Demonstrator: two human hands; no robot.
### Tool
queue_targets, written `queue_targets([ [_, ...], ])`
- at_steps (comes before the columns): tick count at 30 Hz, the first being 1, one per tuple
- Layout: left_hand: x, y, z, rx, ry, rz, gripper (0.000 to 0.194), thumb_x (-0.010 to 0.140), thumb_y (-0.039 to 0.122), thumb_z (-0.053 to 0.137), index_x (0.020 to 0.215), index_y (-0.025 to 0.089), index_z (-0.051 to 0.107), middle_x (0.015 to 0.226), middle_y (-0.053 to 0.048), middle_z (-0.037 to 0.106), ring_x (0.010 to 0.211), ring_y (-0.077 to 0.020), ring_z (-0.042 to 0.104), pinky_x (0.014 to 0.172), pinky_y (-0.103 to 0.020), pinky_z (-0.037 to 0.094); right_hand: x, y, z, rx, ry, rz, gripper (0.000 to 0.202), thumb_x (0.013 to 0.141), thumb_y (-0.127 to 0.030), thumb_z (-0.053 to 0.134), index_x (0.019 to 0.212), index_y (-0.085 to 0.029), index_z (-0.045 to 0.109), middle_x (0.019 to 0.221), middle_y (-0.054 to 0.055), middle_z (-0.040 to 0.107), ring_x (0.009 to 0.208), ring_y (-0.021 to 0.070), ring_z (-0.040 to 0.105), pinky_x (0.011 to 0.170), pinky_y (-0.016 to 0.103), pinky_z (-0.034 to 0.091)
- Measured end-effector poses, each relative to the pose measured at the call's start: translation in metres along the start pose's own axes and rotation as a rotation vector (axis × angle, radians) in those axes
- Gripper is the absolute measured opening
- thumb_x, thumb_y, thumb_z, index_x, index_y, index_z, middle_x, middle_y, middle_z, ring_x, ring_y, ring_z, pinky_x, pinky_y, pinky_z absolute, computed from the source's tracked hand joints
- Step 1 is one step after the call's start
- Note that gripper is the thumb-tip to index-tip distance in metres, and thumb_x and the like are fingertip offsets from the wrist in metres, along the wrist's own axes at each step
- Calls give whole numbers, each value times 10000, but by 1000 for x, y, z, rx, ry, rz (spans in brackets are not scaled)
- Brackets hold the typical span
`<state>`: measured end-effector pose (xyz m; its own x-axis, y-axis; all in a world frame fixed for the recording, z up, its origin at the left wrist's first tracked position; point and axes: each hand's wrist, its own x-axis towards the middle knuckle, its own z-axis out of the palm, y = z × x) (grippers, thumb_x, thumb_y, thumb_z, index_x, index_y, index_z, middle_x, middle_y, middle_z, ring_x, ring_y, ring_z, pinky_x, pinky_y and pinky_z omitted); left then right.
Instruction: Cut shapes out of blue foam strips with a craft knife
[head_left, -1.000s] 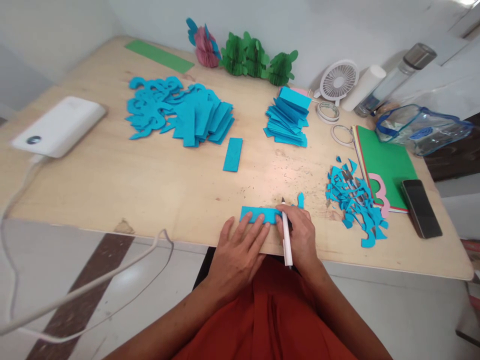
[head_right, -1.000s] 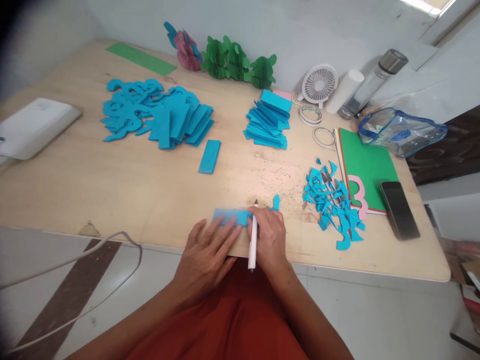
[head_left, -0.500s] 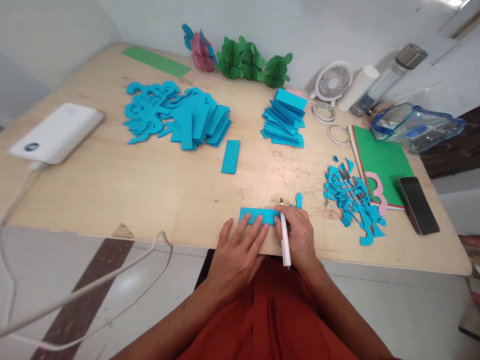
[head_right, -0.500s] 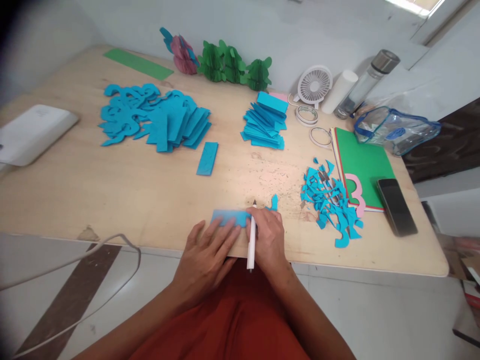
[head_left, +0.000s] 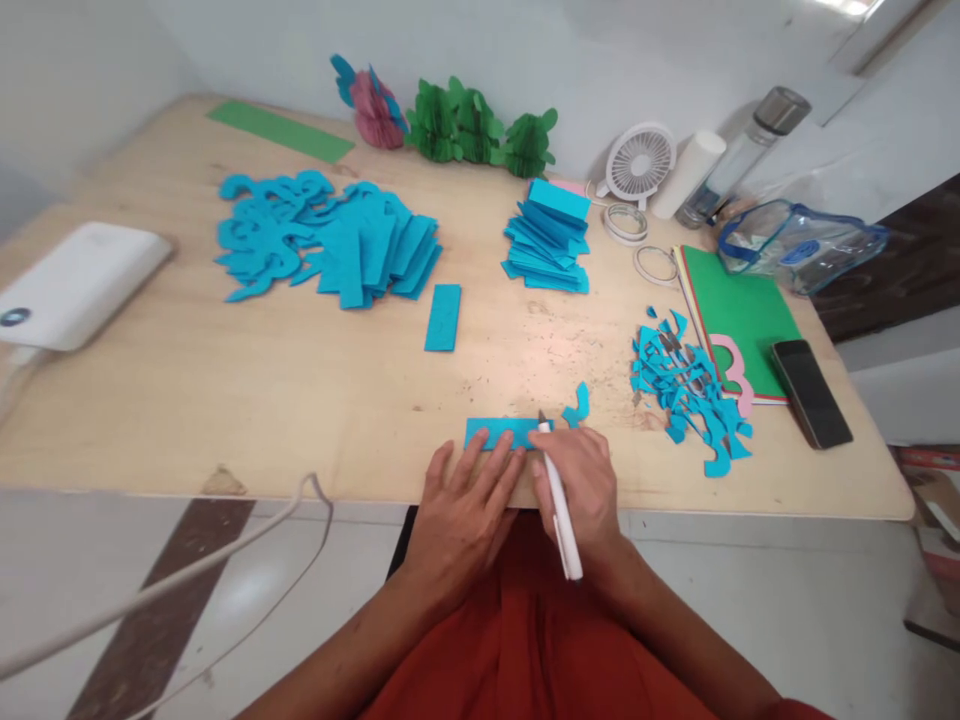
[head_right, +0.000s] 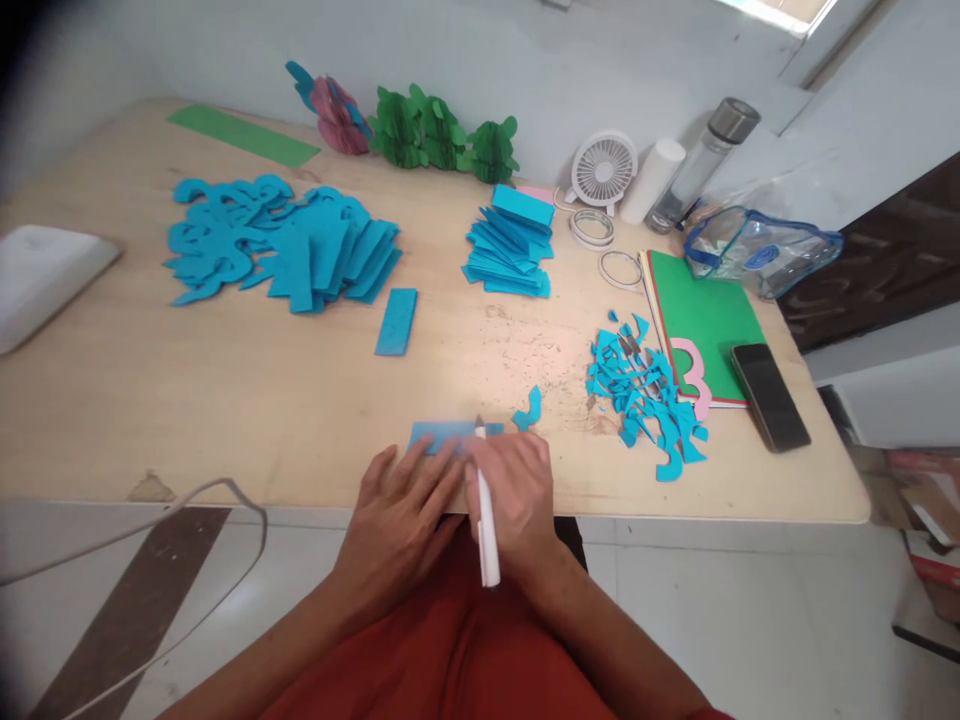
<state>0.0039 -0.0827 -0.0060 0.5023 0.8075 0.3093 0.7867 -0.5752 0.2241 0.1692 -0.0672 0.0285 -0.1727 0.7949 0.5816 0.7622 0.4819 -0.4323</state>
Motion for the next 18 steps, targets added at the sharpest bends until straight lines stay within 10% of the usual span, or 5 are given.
queue_targets([
  [18, -1, 0, 2, 9, -11, -5, 475, 922, 273, 504, 1391, 198, 523, 1409, -87, 573, 1377, -312, 429, 1177, -524, 190, -28, -7, 5, -147, -133, 50, 292, 948, -160, 517, 1211, -225, 627, 1097, 26, 741, 1114, 257, 564, 1004, 444, 304],
])
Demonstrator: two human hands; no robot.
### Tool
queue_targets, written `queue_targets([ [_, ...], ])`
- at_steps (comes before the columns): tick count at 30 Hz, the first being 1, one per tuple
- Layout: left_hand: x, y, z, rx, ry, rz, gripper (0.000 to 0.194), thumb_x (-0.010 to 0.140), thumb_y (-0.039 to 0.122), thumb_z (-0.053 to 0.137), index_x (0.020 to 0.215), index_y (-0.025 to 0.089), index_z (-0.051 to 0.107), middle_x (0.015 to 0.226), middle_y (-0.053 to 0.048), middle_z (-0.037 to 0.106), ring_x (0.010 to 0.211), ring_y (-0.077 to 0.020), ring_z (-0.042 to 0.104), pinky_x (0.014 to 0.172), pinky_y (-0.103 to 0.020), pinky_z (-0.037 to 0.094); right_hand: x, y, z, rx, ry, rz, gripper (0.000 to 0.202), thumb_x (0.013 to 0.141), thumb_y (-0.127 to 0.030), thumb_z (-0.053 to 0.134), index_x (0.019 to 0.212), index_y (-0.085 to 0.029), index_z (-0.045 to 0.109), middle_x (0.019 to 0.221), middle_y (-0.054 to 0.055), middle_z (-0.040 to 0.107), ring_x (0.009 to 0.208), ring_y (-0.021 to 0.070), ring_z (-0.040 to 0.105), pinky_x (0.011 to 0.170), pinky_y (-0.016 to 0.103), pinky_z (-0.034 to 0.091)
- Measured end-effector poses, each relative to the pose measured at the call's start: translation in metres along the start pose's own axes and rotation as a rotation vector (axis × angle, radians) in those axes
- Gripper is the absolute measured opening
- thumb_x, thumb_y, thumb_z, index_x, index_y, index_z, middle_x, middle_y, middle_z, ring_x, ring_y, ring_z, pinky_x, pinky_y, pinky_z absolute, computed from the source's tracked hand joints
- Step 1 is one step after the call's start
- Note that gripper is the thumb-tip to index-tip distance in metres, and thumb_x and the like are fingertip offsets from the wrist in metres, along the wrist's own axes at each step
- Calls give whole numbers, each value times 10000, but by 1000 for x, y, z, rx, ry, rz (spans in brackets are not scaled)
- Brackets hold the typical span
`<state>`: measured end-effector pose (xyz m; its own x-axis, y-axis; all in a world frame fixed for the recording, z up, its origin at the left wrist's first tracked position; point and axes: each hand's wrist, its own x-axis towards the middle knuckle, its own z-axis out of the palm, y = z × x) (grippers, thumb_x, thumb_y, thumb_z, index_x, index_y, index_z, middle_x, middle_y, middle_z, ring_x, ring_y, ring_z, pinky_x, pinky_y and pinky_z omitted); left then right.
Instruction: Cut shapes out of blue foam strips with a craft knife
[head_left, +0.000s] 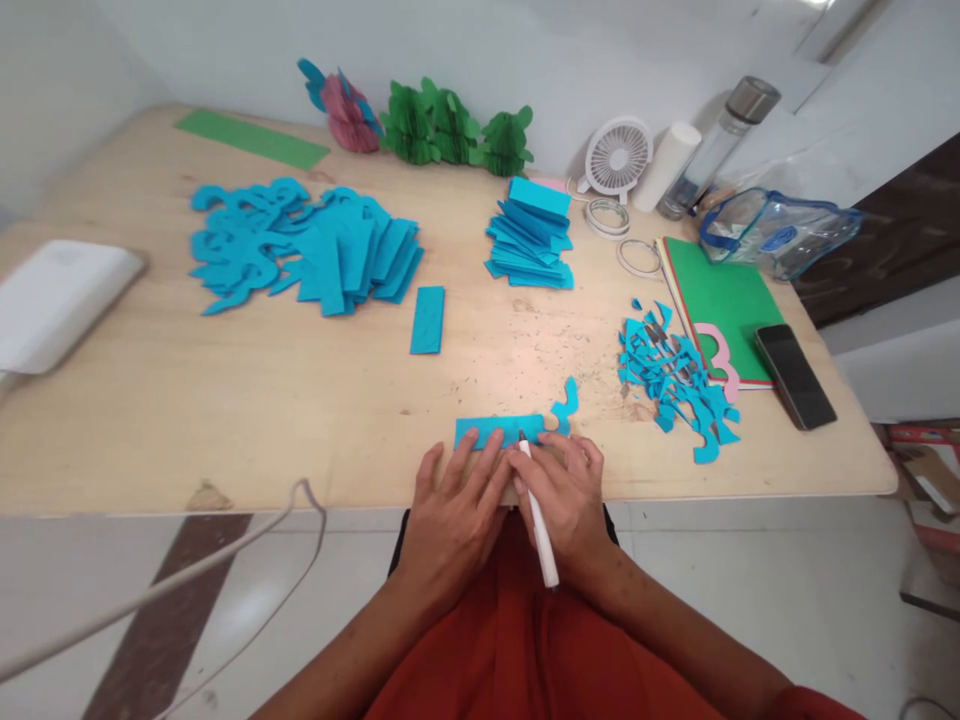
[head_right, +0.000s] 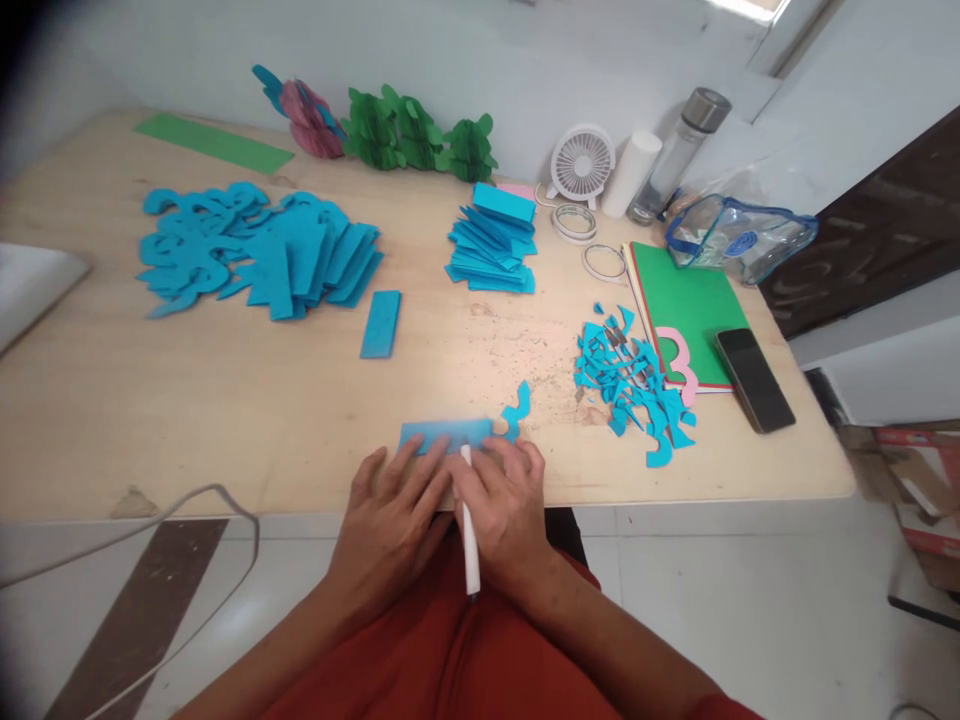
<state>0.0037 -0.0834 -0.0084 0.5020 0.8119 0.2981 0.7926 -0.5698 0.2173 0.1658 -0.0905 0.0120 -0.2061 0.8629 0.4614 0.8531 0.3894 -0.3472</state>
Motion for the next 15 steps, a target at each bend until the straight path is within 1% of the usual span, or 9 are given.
queue_targets([
  [7, -1, 0, 1, 0, 10, 8, 471, 918, 252, 507, 1387, 210, 525, 1417, -83, 566, 1381, -313, 424, 1170, -531, 204, -7, 4, -3, -47, -23, -9, 373, 930, -154, 538, 1286, -248, 599, 1112, 22, 733, 1103, 256, 553, 1025, 455, 280],
  [10, -1, 0, 0, 0, 11, 6, 466, 922, 254, 505, 1385, 205, 526, 1412, -86, 570, 1377, -316, 428, 1163, -534, 216, -8, 4, -4, -60, -39, -5, 383, 932, -154, 536, 1297, -255, 593, 1120, 19, 730, 1100, 255, 548, 1025, 456, 276],
  [15, 0, 0, 0, 6, 12, 10, 441, 926, 260, 500, 1358, 189, 551, 1422, -83, 560, 1368, -320, 435, 1163, -532, 210, -5, 3, -3, -52, -70, -20, 374, 948, -158, 516, 1302, -255, 586, 1156, 16, 720, 1153, 259, 527, 1042, 457, 268],
])
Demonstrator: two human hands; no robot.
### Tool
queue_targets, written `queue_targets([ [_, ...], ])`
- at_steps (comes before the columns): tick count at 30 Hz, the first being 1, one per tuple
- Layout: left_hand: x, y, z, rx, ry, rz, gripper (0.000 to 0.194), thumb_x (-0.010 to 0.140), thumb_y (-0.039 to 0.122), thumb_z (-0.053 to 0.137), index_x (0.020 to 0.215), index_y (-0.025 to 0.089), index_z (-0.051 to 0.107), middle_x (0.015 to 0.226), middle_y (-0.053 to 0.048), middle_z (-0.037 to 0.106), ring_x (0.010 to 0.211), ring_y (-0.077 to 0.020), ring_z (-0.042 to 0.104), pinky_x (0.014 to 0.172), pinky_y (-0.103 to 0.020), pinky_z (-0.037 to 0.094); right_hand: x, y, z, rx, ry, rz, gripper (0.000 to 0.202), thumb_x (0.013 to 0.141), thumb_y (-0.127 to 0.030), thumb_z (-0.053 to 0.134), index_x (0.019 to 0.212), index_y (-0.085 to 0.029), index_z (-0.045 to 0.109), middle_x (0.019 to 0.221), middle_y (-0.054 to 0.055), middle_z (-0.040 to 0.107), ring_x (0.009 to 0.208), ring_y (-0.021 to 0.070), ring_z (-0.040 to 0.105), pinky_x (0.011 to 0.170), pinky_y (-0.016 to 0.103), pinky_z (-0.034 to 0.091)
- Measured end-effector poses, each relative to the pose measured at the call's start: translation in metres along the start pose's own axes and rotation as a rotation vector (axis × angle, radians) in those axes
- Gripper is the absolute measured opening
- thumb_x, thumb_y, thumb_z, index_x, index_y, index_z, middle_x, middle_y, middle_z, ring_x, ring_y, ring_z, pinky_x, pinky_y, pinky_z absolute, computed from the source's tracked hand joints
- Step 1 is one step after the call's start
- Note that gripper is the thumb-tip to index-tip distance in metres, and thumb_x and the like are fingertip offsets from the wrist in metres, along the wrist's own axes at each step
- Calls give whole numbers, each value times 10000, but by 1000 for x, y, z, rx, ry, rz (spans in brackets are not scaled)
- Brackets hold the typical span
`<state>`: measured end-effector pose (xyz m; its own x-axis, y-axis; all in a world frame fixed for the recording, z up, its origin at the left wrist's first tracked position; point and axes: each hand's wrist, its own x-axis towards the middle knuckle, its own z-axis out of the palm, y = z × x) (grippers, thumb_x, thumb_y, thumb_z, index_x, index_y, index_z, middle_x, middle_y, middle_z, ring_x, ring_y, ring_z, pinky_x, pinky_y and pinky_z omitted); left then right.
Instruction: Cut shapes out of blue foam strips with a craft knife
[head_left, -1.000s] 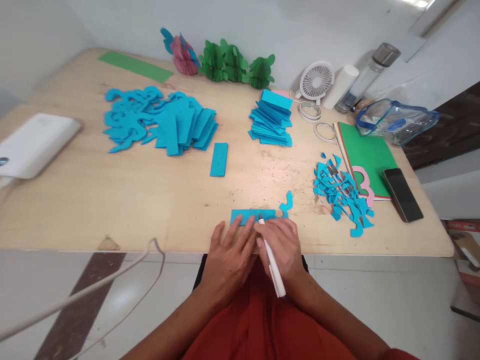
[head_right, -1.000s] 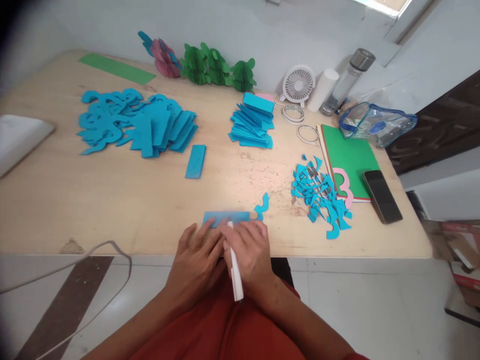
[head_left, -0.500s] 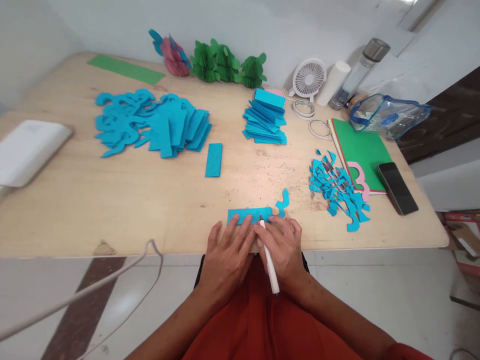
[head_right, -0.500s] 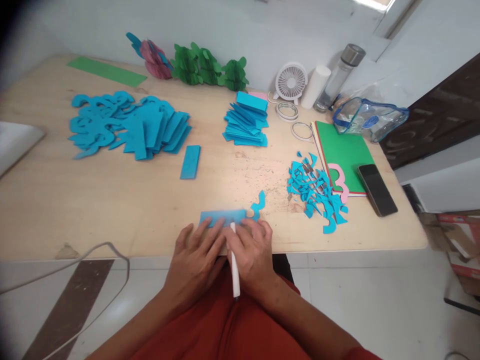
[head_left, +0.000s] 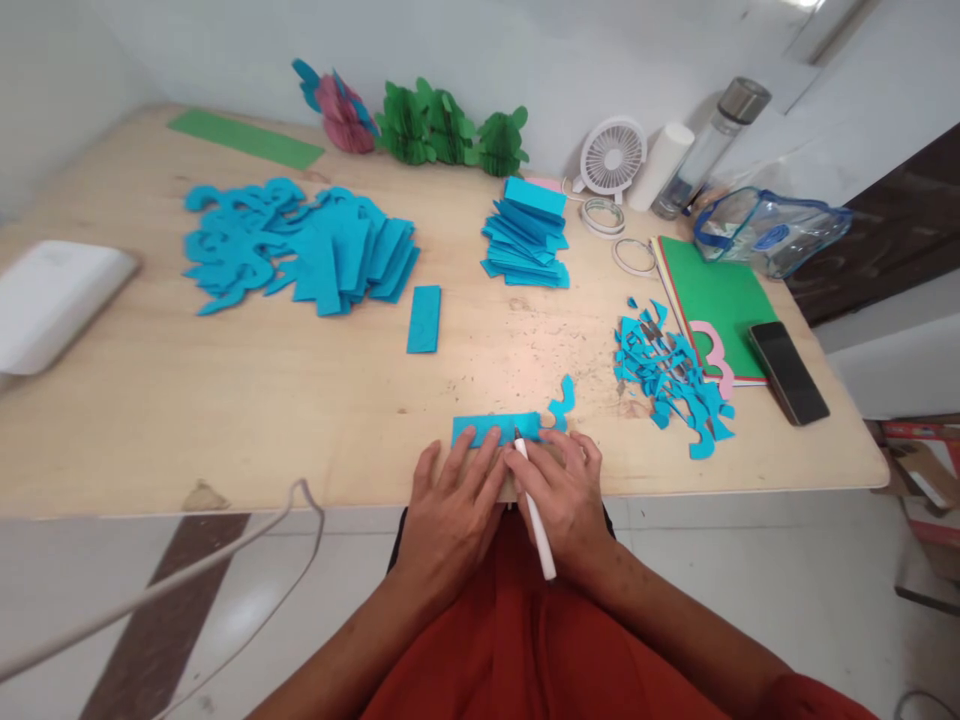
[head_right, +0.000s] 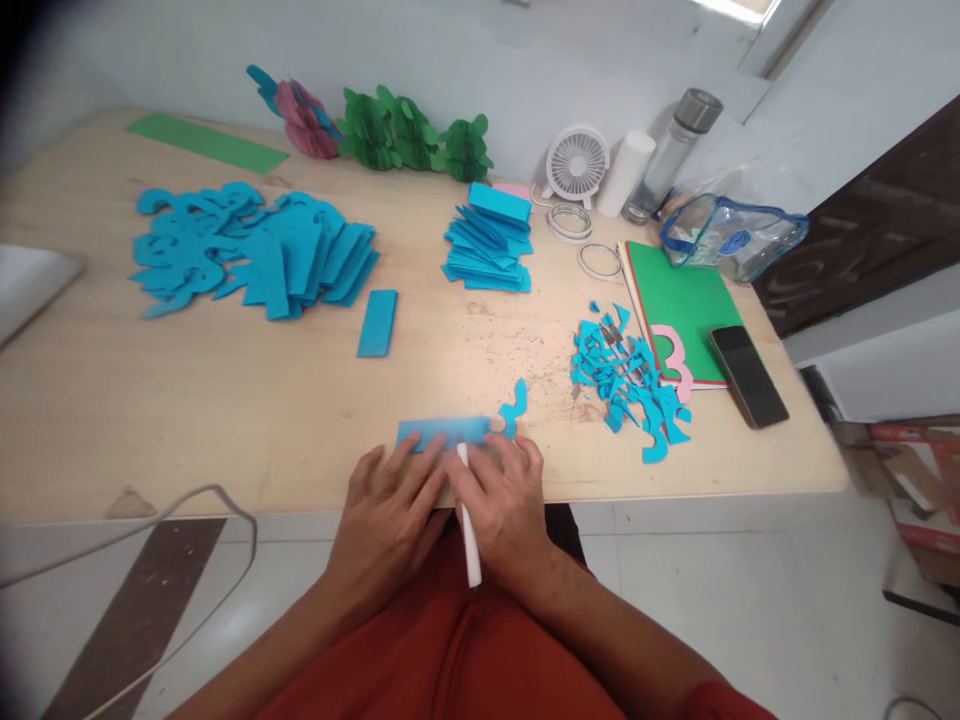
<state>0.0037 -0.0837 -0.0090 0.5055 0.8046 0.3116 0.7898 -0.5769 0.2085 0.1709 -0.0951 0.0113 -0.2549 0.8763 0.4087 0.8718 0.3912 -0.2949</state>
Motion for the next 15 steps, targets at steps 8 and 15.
queue_targets([
  [8, 1, 0, -2, -4, -6, -9, 494, 910, 249, 511, 1404, 217, 510, 1417, -77, 566, 1372, -312, 436, 1167, -522, 205, -8, 9, -2, -94, 15, 17, 368, 911, -148, 583, 1254, -277, 615, 1135, 15, 727, 1185, 271, 541, 1058, 475, 253],
  [15, 2, 2, -5, -19, -33, -21, 528, 904, 243, 521, 1430, 226, 482, 1425, -82, 558, 1384, -318, 422, 1162, -535, 216, -14, 18, -6, -127, 20, 19, 312, 903, -156, 582, 1188, -267, 643, 1127, 29, 732, 1159, 280, 555, 1056, 494, 255],
])
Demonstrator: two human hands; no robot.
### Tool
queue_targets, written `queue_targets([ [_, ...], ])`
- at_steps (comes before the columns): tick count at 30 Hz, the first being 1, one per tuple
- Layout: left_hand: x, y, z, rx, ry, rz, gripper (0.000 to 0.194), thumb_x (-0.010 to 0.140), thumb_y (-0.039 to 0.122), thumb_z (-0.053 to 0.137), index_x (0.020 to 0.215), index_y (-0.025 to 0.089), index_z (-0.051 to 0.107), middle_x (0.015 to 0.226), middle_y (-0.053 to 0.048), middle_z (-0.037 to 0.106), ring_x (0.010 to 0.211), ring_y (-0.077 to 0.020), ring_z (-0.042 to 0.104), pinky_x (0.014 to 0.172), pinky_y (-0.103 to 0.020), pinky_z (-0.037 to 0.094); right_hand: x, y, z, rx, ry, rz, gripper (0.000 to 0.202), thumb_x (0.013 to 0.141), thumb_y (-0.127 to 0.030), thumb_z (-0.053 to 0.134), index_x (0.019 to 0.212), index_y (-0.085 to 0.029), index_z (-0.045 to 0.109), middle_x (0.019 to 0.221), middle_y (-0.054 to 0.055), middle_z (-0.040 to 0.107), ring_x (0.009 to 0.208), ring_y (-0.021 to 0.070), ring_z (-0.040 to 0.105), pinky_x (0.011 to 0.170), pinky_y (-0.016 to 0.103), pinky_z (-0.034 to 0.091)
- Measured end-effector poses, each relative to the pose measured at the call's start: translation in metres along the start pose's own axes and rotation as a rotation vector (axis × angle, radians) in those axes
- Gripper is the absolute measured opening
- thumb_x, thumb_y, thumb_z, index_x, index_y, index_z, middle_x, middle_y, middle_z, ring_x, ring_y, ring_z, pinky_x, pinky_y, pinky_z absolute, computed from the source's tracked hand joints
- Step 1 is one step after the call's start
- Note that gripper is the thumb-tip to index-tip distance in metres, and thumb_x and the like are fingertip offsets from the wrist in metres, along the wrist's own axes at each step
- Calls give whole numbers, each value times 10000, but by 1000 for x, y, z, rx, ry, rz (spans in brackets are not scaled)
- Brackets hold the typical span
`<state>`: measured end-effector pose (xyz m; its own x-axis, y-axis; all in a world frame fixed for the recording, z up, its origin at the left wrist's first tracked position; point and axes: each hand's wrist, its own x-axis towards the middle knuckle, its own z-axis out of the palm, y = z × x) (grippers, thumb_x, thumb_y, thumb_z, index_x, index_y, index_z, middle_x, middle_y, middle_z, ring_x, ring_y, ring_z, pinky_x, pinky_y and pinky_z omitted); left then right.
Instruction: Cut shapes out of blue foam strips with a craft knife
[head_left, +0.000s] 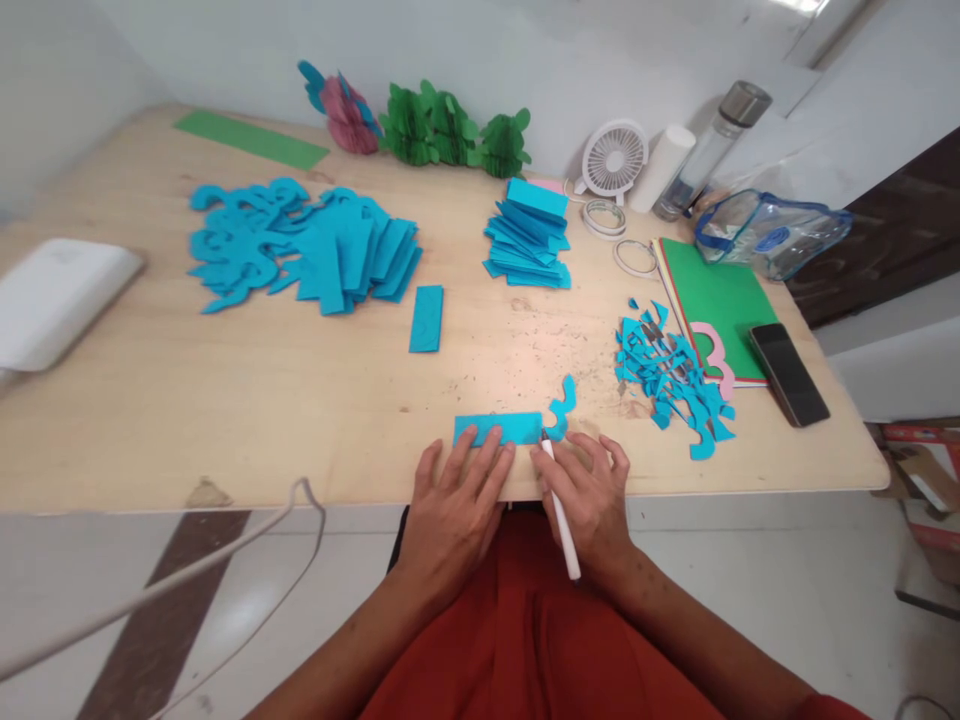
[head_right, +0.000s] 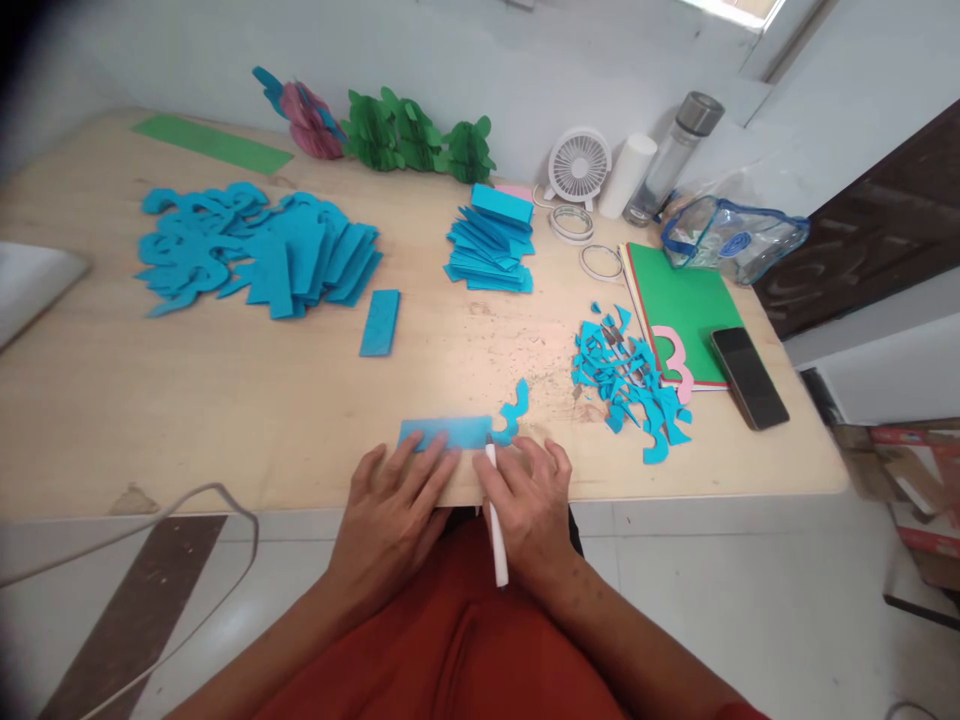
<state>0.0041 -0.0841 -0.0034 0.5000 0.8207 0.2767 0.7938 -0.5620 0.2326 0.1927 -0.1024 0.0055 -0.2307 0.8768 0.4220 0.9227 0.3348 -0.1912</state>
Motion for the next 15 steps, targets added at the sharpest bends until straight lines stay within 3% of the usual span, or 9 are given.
queue_targets([
  [6, 0, 0, 0, 4, -9, 3, 532, 902, 236, 522, 1432, 223, 479, 1420, -85, 563, 1385, -318, 421, 1161, -538, 217, 7, -4, 2, 47, 73, 3, 293, 913, -171, 565, 1182, -257, 643, 1122, 21, 735, 1182, 282, 547, 1072, 488, 254],
  [15, 0, 0, 1, 4, 4, -4, 509, 898, 215, 506, 1407, 208, 508, 1414, -77, 569, 1393, -304, 416, 1179, -517, 204, 7, -8, 7, 60, 1, -30, 376, 901, -154, 589, 1255, -279, 613, 1148, 13, 727, 1211, 285, 540, 1080, 498, 250],
])
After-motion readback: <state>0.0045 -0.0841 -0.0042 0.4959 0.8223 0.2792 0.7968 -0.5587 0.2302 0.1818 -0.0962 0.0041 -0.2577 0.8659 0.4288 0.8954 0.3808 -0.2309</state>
